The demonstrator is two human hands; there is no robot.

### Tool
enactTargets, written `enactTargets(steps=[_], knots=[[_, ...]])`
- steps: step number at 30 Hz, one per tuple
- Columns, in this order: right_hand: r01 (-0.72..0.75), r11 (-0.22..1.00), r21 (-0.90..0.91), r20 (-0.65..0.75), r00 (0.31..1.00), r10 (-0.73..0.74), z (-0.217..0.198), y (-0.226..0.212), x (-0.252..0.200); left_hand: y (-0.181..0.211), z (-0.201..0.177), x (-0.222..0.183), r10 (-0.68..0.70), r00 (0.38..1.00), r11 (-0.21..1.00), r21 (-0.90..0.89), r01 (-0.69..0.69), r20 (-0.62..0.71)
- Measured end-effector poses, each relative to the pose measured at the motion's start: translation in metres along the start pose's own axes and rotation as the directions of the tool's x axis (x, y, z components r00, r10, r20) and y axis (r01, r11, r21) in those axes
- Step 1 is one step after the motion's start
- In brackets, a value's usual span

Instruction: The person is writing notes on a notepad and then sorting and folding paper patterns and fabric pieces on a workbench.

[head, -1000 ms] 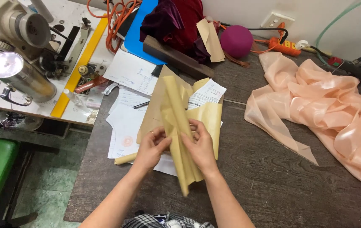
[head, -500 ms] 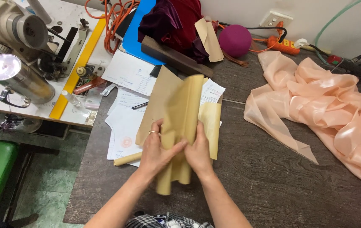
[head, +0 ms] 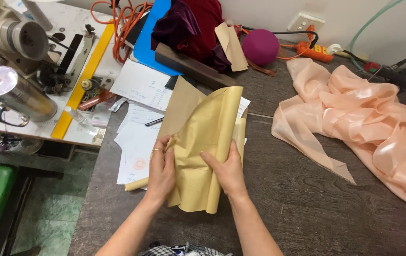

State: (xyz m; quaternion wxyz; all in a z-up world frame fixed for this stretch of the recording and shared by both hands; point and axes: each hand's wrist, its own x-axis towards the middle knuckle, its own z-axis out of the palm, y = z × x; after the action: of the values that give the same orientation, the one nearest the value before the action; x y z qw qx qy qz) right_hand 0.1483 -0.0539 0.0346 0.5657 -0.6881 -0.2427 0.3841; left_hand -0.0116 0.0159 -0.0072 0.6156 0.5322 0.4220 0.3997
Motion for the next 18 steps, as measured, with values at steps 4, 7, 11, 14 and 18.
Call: enactTargets(steps=[4,7,11,14,18], knots=[[0.031,0.999,-0.042,-0.041,0.999,-0.032,-0.048,0.038,0.038,-0.012,0.000,0.003,0.034,0.999,0.998,-0.046,-0.032,0.041],[-0.013,0.989,-0.145,-0.180,0.984,-0.013,-0.117,0.026,0.046,-0.026,-0.008,0.015,-0.006,0.999,1.000,-0.001,0.006,0.053],[-0.019,0.994,-0.109,-0.297,0.955,-0.014,-0.205,0.040,0.046,-0.053,-0.052,0.038,-0.056,0.998,0.953,0.300,0.047,0.021],[-0.080,0.981,-0.179,-0.345,0.938,0.014,-0.248,0.045,0.041,-0.079,-0.076,0.055,-0.113,0.991,0.860,0.494,0.131,-0.065],[-0.233,0.753,-0.616,-0.398,0.916,-0.042,-0.270,0.054,0.052,-0.066,-0.068,0.061,-0.224,0.968,0.846,0.471,0.251,-0.113]])
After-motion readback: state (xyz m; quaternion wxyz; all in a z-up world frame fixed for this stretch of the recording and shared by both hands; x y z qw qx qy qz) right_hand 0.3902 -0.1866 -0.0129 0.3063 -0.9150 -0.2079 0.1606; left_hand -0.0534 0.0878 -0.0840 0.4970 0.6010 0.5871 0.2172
